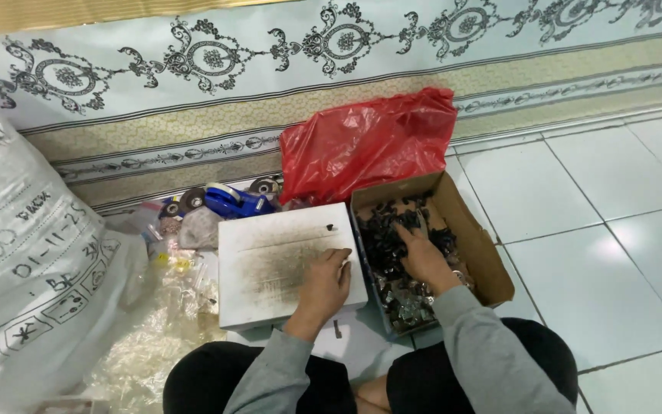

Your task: Assembling small metal components by hand, picking them from a box and joining them on a white board.

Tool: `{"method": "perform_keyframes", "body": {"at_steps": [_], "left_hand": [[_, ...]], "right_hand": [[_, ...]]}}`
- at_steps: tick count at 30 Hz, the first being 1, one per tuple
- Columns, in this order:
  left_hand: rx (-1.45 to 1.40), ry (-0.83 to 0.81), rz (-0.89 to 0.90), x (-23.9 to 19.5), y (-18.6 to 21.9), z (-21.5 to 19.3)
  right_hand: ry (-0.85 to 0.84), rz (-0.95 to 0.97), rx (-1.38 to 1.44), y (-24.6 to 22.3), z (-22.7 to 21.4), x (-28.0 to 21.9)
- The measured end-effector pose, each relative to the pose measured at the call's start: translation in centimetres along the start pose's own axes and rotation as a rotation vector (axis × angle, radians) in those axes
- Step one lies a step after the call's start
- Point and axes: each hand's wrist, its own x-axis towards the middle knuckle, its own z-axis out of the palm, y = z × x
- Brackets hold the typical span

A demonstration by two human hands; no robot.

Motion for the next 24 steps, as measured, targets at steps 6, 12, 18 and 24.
{"method": "perform_keyframes", "body": {"at_steps": [6,12,18,24], "left_hand": [[0.07,-0.041,0.233,1.3,1.8,5.4],[0.375,-0.164,0.248,6.7,-0.2,14.6],[0.729,-0.187,0.235,9.0,-2.8,20.6],[0.704,-0.242,0.09,8.6,-1.8,19.7]], "right_hand": [[-0.22,0.06,-0.103,4.1,-2.0,-2.0],[-0.279,0.135,-0.064,7.5,-0.3,-3.3],[-0.323,0.195,0.161,8.0,-0.5,-1.6],[-0.376,0.224,0.213,6.2,-2.5,-1.7]]}}
